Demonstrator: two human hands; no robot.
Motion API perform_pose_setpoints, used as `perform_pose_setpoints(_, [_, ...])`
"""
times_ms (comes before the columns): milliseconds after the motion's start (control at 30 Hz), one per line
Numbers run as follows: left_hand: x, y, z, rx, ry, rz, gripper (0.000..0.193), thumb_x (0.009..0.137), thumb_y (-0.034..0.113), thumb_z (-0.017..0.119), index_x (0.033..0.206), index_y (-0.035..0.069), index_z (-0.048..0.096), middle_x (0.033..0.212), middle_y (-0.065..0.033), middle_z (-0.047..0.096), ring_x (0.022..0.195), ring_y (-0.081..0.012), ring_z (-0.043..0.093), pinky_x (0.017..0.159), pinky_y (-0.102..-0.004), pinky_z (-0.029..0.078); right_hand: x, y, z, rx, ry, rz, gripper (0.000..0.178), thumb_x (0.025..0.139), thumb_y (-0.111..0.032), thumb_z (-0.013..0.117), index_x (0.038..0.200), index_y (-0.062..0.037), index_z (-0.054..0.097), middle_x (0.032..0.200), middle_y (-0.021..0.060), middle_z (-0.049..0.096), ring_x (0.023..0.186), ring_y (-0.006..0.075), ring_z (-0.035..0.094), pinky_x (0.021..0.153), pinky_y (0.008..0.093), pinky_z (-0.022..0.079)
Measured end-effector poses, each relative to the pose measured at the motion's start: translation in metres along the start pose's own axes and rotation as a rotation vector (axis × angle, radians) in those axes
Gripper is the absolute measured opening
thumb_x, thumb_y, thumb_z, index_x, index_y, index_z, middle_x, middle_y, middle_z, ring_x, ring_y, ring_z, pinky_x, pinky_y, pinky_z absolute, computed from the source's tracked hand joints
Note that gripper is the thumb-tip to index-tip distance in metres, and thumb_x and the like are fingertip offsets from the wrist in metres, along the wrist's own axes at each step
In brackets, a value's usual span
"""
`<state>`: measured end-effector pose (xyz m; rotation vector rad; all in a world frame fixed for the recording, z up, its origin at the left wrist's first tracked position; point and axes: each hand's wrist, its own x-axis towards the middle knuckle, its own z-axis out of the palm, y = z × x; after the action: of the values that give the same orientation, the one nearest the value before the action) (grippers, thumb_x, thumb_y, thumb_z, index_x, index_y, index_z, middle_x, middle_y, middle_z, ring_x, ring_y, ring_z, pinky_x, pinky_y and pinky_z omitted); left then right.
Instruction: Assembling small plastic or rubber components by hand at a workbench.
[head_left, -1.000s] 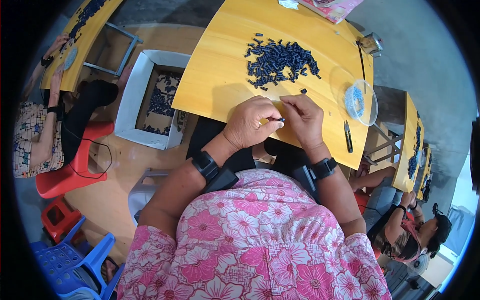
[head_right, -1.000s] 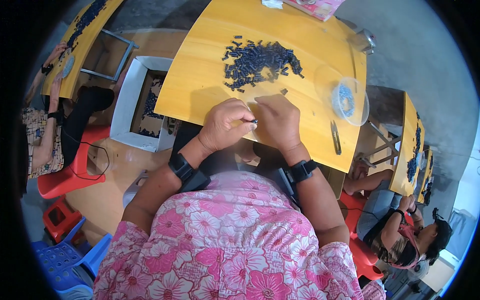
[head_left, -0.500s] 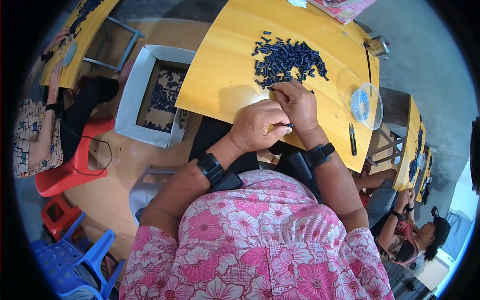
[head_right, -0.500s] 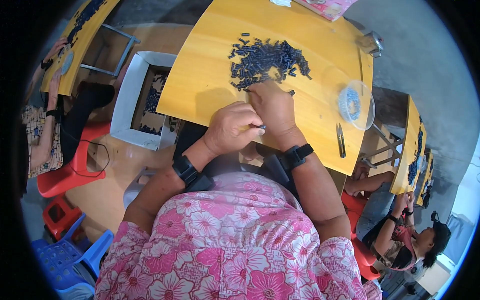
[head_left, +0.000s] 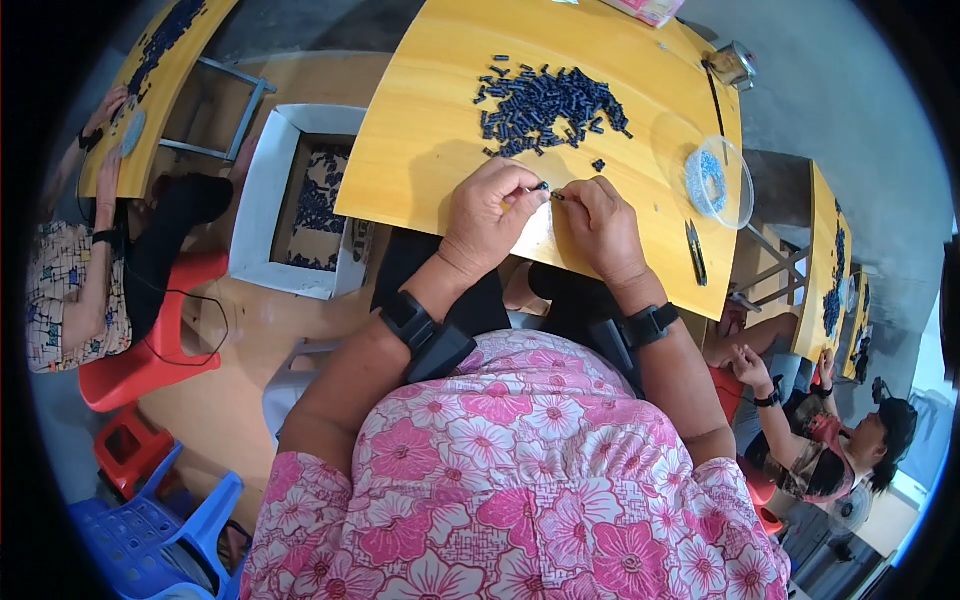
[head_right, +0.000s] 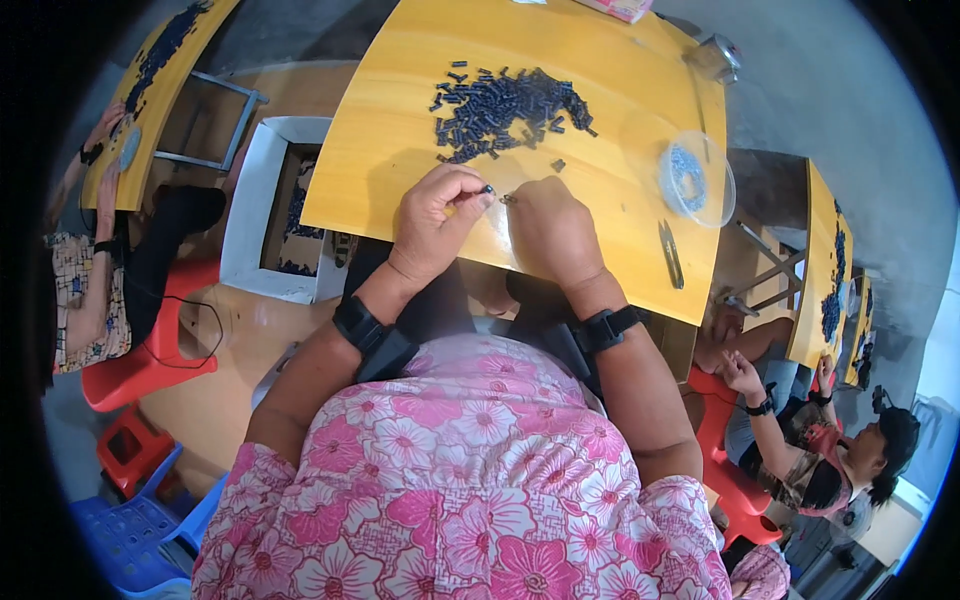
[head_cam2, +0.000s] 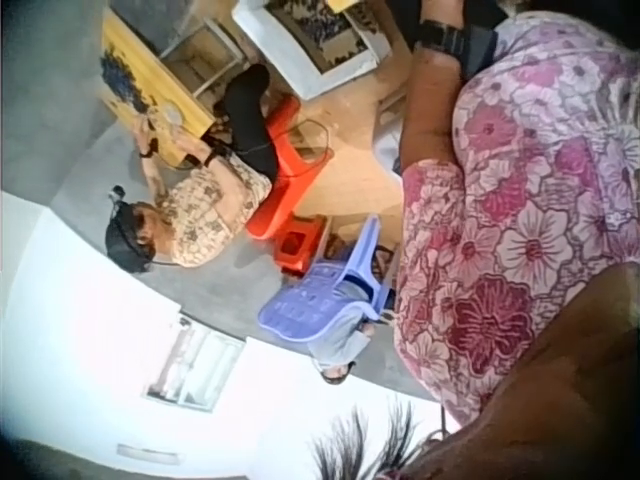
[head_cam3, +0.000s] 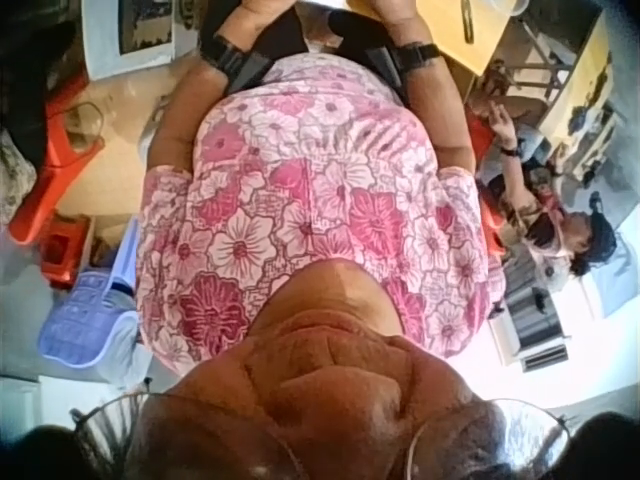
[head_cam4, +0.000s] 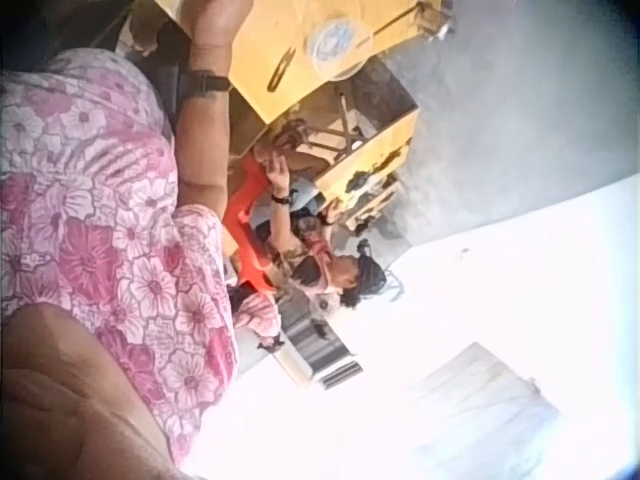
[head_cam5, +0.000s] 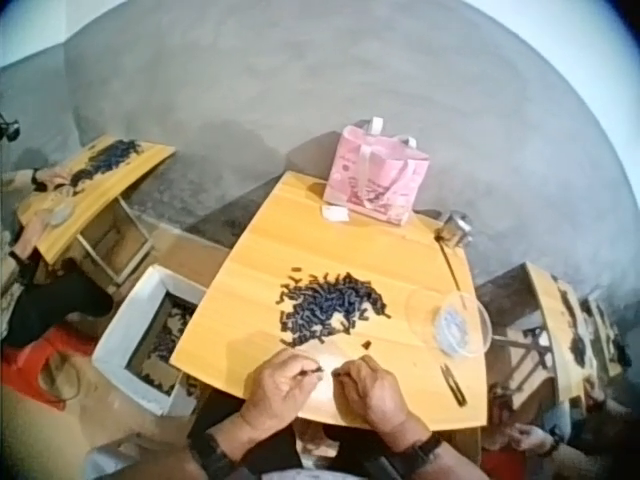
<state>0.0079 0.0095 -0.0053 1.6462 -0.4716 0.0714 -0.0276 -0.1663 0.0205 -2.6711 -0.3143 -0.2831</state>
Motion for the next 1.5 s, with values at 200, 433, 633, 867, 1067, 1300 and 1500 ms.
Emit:
perform_pose_setpoints(200, [0.001, -0.002, 0.008, 0.149, -0.070, -0.064, 0.009, 0.085, 0.007, 0.070, 0.087, 0.000, 0.066, 0.078, -0.0069, 0.063, 0.069, -0.0152, 0.060, 0.066, -0.0269, 0.049, -0.015, 0.002, -0.001, 0.107, 0.047, 0.028, 0.008, 0.085, -0.015, 0.063, 0.087, -0.0069, 0.062, 0.084, 0.0126, 0.059, 0.080, 0.0337, 0.061, 0.067, 0.0426, 0.052])
perform_pose_setpoints(433, [0.002, -0.004, 0.013, 0.268, -0.089, 0.010, 0.011, 0.081, 0.012, 0.072, 0.083, 0.002, 0.069, 0.079, -0.0088, 0.065, 0.072, -0.0234, 0.063, 0.066, -0.0336, 0.050, -0.019, 0.006, -0.002, 0.215, 0.061, 0.036, 0.010, 0.087, -0.014, 0.064, 0.093, -0.0072, 0.061, 0.088, 0.0150, 0.060, 0.078, 0.0372, 0.061, 0.069, 0.0441, 0.051])
perform_pose_setpoints(633, [0.002, -0.004, 0.012, 0.318, -0.146, 0.034, 0.014, 0.079, 0.017, 0.072, 0.080, 0.003, 0.069, 0.079, -0.0092, 0.065, 0.078, -0.0287, 0.062, 0.070, -0.0395, 0.050, -0.019, 0.010, 0.000, 0.242, 0.009, 0.007, 0.010, 0.088, -0.013, 0.063, 0.094, -0.0059, 0.060, 0.090, 0.0150, 0.061, 0.080, 0.0376, 0.062, 0.070, 0.0444, 0.051])
perform_pose_setpoints(867, [0.002, -0.006, 0.010, 0.295, -0.115, 0.050, 0.010, 0.082, 0.009, 0.071, 0.085, 0.000, 0.066, 0.077, -0.0084, 0.060, 0.069, -0.0196, 0.060, 0.063, -0.0301, 0.048, -0.021, 0.007, 0.013, 0.382, 0.118, 0.096, 0.012, 0.087, -0.008, 0.063, 0.099, -0.0050, 0.064, 0.090, 0.0160, 0.064, 0.081, 0.0352, 0.064, 0.071, 0.0400, 0.053])
perform_pose_setpoints(1067, [-0.001, -0.009, 0.009, 0.232, -0.076, -0.021, 0.015, 0.081, 0.019, 0.070, 0.082, 0.004, 0.067, 0.077, -0.0087, 0.061, 0.075, -0.0275, 0.061, 0.065, -0.0379, 0.049, -0.019, -0.006, 0.013, 0.786, 0.039, 0.476, 0.011, 0.088, -0.007, 0.066, 0.096, -0.0007, 0.070, 0.080, 0.0091, 0.068, 0.062, 0.0147, 0.063, 0.060, 0.0275, 0.051])
perform_pose_setpoints(1300, [-0.002, -0.007, 0.009, 0.211, -0.082, -0.009, 0.013, 0.081, 0.017, 0.071, 0.083, 0.005, 0.066, 0.077, -0.0083, 0.061, 0.073, -0.0265, 0.061, 0.064, -0.0370, 0.049, -0.016, -0.004, 0.011, 1.046, 0.077, 0.593, 0.010, 0.091, -0.005, 0.063, 0.095, 0.0033, 0.068, 0.074, 0.0042, 0.065, 0.059, 0.0080, 0.058, 0.057, 0.0235, 0.048])
perform_pose_setpoints(1500, [-0.001, -0.004, 0.008, 0.199, -0.098, -0.004, 0.012, 0.081, 0.016, 0.072, 0.084, 0.005, 0.066, 0.076, -0.0080, 0.061, 0.073, -0.0260, 0.061, 0.065, -0.0367, 0.049, -0.014, 0.000, 0.010, 1.152, 0.115, 0.579, 0.012, 0.095, -0.007, 0.057, 0.099, 0.0026, 0.063, 0.073, 0.0040, 0.062, 0.061, 0.0084, 0.056, 0.061, 0.0241, 0.049])
